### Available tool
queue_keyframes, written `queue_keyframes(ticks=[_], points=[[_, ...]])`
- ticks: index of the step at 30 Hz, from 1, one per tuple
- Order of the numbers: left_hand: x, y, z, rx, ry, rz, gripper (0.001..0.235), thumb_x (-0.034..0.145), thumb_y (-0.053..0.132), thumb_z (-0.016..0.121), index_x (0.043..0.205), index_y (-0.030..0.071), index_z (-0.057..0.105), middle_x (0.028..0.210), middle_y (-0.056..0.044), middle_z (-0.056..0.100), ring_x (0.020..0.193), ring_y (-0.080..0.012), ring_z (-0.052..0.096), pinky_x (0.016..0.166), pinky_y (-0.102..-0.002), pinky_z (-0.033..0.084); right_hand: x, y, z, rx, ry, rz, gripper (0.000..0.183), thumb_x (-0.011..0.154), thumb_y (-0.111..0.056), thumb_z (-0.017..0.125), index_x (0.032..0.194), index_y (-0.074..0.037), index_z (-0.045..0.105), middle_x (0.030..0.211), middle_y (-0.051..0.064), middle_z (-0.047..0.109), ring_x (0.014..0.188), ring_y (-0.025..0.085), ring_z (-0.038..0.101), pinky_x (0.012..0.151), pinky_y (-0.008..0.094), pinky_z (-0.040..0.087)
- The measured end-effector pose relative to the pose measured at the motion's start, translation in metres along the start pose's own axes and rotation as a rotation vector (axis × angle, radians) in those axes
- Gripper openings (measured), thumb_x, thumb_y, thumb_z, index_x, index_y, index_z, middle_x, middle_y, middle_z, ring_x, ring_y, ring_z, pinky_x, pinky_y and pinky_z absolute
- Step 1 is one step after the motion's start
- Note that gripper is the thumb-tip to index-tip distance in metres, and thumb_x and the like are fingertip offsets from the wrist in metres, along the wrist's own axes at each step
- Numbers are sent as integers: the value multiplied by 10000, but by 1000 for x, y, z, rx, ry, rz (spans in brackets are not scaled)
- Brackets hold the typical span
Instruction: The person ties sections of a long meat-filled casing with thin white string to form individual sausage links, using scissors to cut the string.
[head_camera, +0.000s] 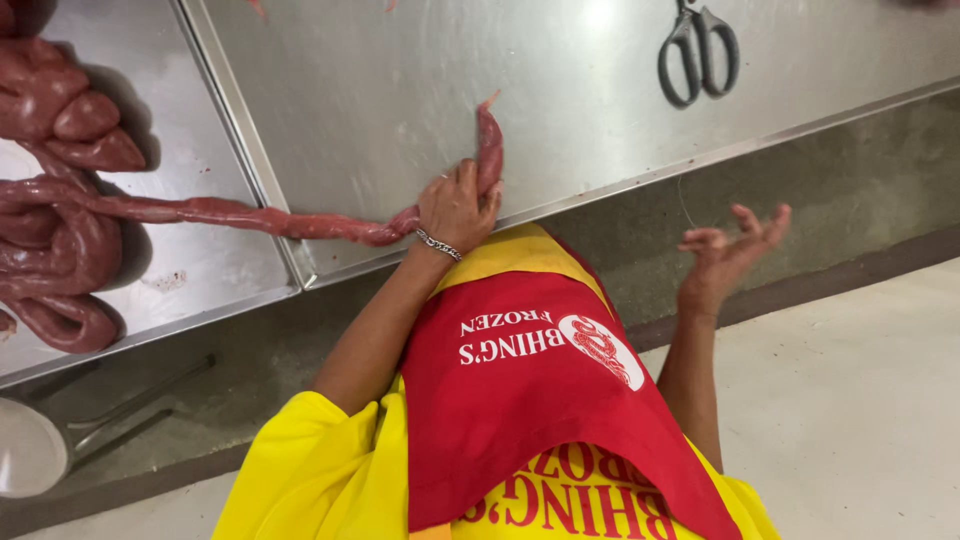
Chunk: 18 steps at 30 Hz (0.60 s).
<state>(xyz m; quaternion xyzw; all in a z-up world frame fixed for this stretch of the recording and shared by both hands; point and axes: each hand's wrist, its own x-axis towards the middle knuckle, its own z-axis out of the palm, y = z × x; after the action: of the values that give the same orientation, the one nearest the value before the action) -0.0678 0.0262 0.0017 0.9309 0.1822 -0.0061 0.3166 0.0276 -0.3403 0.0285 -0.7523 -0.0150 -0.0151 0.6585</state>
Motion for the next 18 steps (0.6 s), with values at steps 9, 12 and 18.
queue_keyframes(ticks=[9, 12, 18], points=[[-21, -41, -14, 0, -204, 237, 592, 967, 521, 631, 1406, 136, 536, 767, -187, 725, 668, -405, 707, 575, -532, 557, 16, -58, 156, -404, -794, -127, 972, 830, -276, 892, 1612, -142, 330, 1613, 141, 352, 937, 191, 662, 785, 334, 600], [-11, -56, -26, 81, -181, 307, 577, 924, 367, 632, 1468, 207, 527, 757, -157, 731, 640, -372, 709, 549, -528, 549, 29, -82, 204, -566, -1017, -151, 953, 768, -354, 874, 1559, -154, 381, 1604, 122, 361, 872, 208, 690, 794, 362, 608], [-20, -61, -27, -4, -56, 318, 579, 901, 118, 598, 1455, 288, 593, 883, -121, 720, 724, -328, 701, 639, -471, 568, 39, -81, 230, -782, -1235, -460, 670, 832, -262, 798, 1448, -178, 549, 1443, 106, 555, 973, 338, 705, 827, 428, 578]])
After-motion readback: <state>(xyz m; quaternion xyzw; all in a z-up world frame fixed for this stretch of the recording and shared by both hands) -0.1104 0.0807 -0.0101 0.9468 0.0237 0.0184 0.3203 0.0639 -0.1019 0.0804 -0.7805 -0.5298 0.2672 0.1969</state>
